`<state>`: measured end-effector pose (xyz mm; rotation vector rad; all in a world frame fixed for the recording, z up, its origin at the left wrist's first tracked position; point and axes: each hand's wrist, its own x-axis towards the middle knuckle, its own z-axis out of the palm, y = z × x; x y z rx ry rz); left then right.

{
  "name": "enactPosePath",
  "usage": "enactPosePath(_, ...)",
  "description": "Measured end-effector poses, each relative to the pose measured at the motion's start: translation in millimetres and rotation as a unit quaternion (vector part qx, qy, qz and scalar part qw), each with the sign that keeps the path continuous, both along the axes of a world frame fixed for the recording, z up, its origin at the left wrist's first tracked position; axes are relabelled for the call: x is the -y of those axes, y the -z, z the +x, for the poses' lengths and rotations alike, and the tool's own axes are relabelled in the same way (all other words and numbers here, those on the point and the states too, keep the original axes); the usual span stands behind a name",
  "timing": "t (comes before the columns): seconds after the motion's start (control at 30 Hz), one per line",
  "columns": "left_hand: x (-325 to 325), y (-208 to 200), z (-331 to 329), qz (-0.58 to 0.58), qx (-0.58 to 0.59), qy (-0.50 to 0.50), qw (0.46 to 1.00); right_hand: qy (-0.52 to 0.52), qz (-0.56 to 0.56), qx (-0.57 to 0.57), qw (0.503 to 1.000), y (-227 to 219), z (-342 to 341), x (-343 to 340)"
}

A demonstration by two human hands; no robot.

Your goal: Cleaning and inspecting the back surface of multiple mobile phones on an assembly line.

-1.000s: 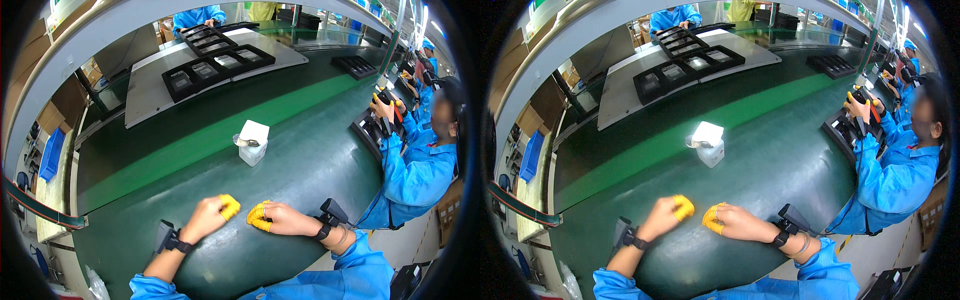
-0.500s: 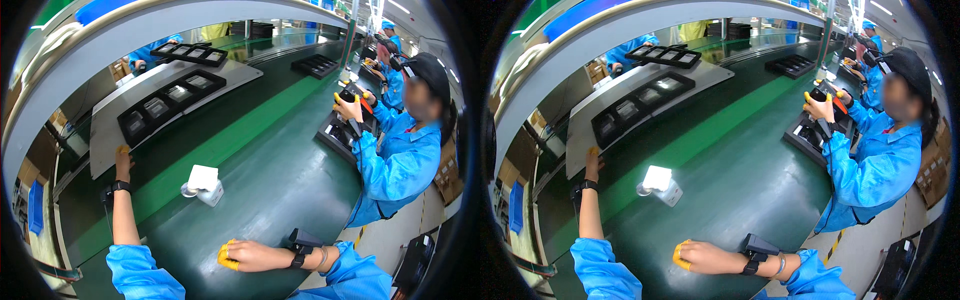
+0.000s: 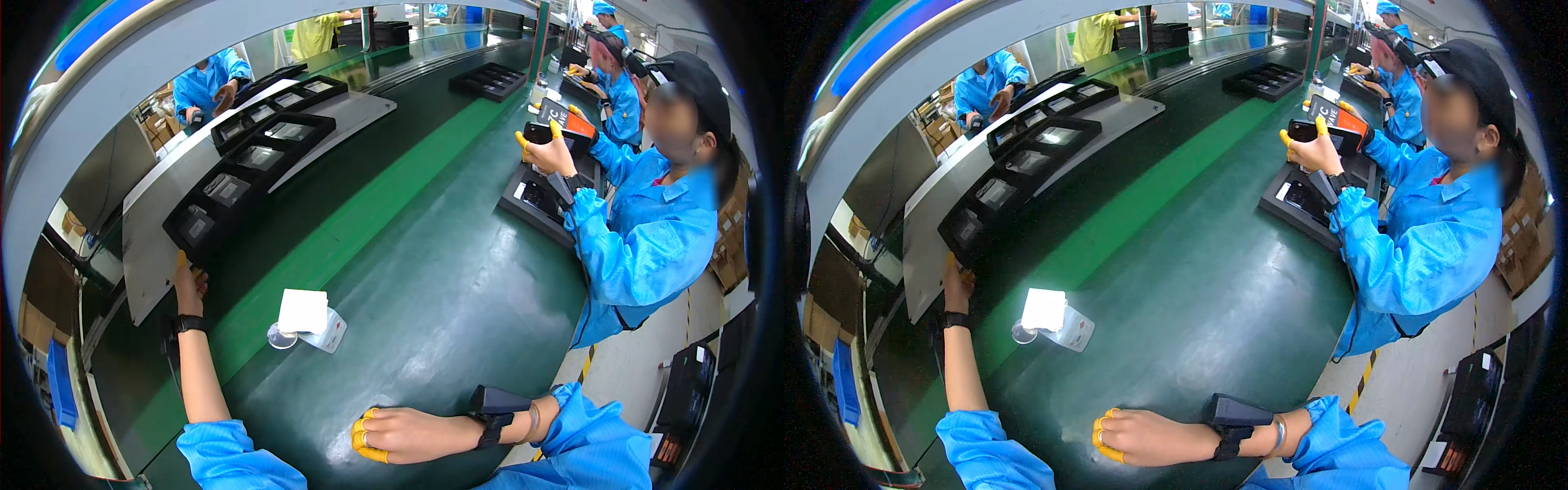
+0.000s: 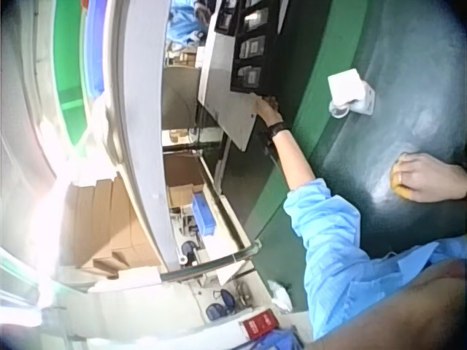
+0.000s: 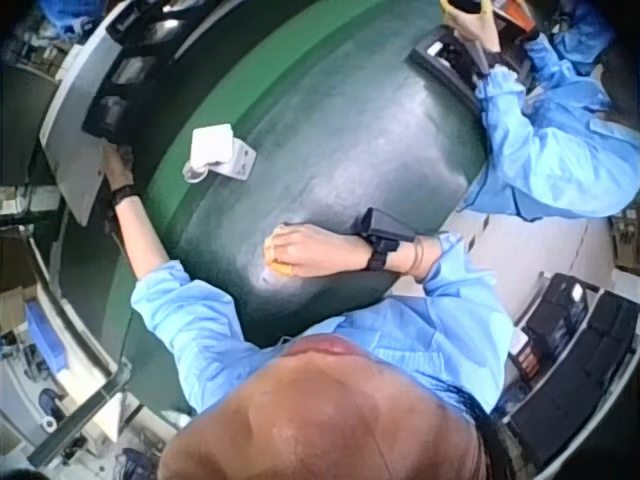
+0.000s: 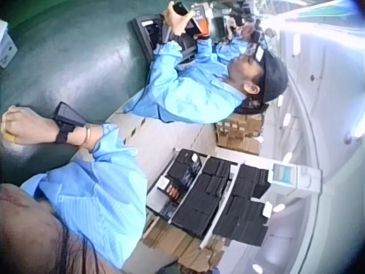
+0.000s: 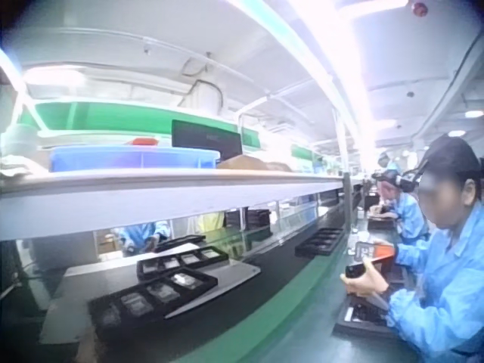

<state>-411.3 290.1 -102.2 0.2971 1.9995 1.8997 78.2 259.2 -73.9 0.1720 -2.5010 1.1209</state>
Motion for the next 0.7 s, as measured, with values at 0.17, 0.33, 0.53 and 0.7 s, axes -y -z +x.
enactPosePath(0.17, -1.3, -26.6, 23.7, -0.081, 0.118, 0.036, 0.989, -0.017, -0.032, 0.029, 0.999, 5.7, -4.2, 0.0)
enactPosePath(0.33, 1.5, -24.6, 40.1, -0.083, 0.043, 0.033, 0.995, -0.046, -0.078, 0.087, 0.992, 4.9, -7.9, -5.4)
enactPosePath(0.53, 74.7, -28.9, 60.1, 0.062, 0.169, -0.011, 0.984, -0.054, -0.091, 0.109, 0.988, -3.8, -6.8, -7.8)
enactPosePath(0.7, 194.7, -31.0, 58.4, 0.145, 0.1, -0.001, 0.984, -0.06, -0.072, 0.077, 0.993, 19.2, -11.2, -11.1)
